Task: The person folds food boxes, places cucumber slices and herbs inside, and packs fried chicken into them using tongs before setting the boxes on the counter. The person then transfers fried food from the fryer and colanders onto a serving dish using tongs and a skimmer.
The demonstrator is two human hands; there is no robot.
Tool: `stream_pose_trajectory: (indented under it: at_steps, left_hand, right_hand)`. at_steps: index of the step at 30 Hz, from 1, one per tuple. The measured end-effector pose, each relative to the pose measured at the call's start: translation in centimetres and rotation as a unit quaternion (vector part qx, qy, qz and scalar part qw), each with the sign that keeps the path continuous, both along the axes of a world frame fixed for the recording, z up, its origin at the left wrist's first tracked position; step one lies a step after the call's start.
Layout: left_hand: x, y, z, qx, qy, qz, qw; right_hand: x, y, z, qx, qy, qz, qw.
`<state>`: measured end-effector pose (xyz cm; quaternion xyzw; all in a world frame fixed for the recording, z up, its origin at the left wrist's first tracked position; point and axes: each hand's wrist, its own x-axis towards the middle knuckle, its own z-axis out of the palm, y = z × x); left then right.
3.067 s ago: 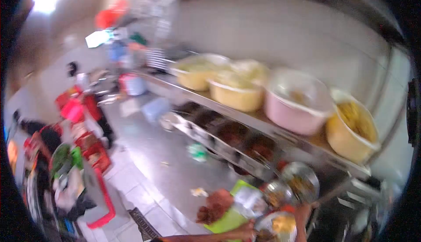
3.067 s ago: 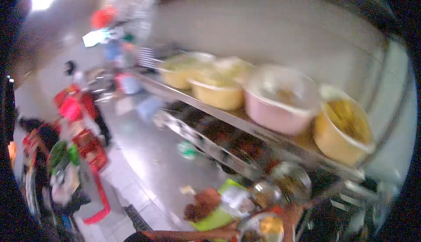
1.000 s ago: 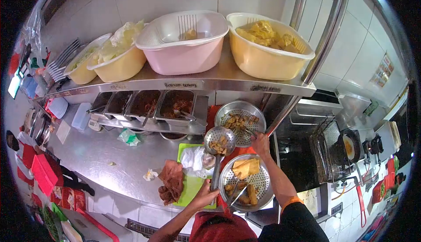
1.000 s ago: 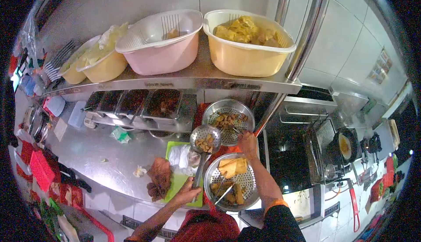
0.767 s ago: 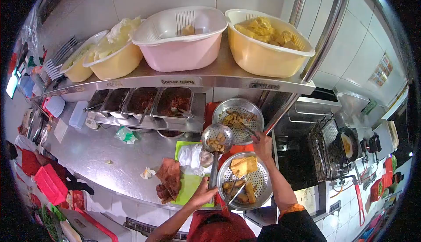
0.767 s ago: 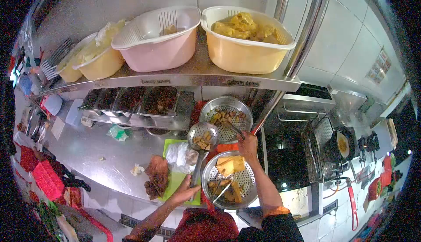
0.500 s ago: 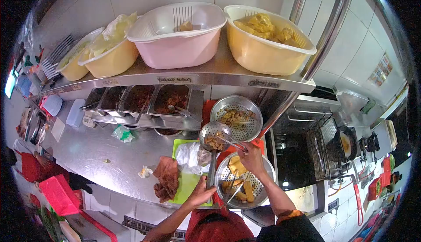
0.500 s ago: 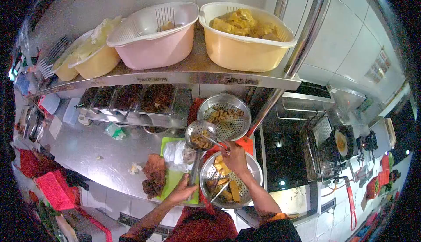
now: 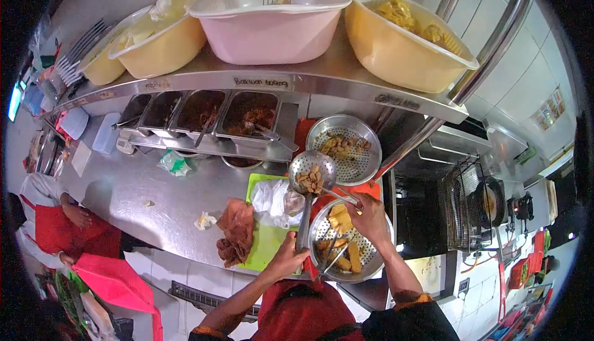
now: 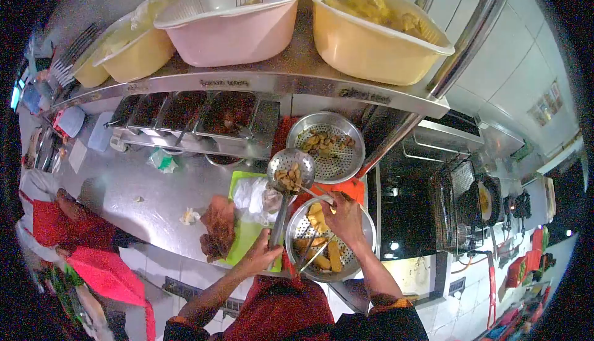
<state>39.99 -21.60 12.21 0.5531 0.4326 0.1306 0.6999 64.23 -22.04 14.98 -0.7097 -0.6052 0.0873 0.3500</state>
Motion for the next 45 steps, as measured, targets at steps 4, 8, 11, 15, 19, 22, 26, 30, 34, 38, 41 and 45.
stream_pose_trajectory:
  at_steps: [4, 8, 11, 15, 19, 22, 26, 30, 34, 38, 41, 45]
  left_hand:
    - [0.0, -0.4, -1.9, 0.066, -0.005, 0.005, 0.998]
    - [0.0, -0.3, -4.0, 0.070, -0.001, 0.001, 0.998]
    - [0.1, -0.3, -3.2, 0.036, -0.012, 0.002, 0.999]
    - [0.1, 0.0, -3.2, 0.123, 0.039, -0.027, 0.991]
    - [0.5, 0.4, -1.4, 0.014, 0.062, -0.020, 0.998]
    - [0.4, -0.6, -1.9, 0.172, 0.072, -0.013, 0.982]
    - [0.6, -0.5, -4.2, 0.147, 0.088, -0.031, 0.985]
    - [0.8, -0.4, -4.3, 0.117, 0.059, -0.007, 0.991]
    - [0.9, -0.7, -4.1, 0.108, 0.066, 0.003, 0.992]
    - [1.0, -0.8, -3.5, 0.136, 0.008, 0.014, 0.991]
    - [1.0, -0.7, -2.2, 0.173, 0.065, 0.004, 0.983]
    - [0.8, -0.5, -3.3, 0.130, 0.062, -0.018, 0.989]
  right_hand:
    - [0.2, -0.2, -1.1, -0.012, 0.001, 0.007, 1.000]
    - [-0.2, 0.6, 0.0, -0.005, 0.028, -0.034, 0.999]
    - [-0.6, 1.9, 0.0, 0.025, 0.031, -0.039, 0.998]
    - [-0.8, 1.6, 0.0, 0.065, 0.023, 0.000, 0.998]
    - [-0.8, 1.9, -1.2, 0.008, -0.023, -0.060, 0.998]
    - [-1.3, 0.5, -1.1, 0.032, -0.013, -0.045, 0.998]
    - [-1.8, 1.2, -1.8, 0.011, -0.034, -0.058, 0.998]
    - [-2.0, 1.4, -2.6, -0.013, -0.033, -0.076, 0.996]
    - [-1.8, 1.8, -3.4, 0.024, -0.062, -0.094, 0.993]
    - [-1.0, 1.9, -3.3, 0.007, -0.047, -0.087, 0.995]
    - [-1.0, 1.7, -3.1, 0.036, -0.058, -0.087, 0.994]
    - [-1.3, 0.9, -1.8, -0.031, -0.053, -0.093, 0.994]
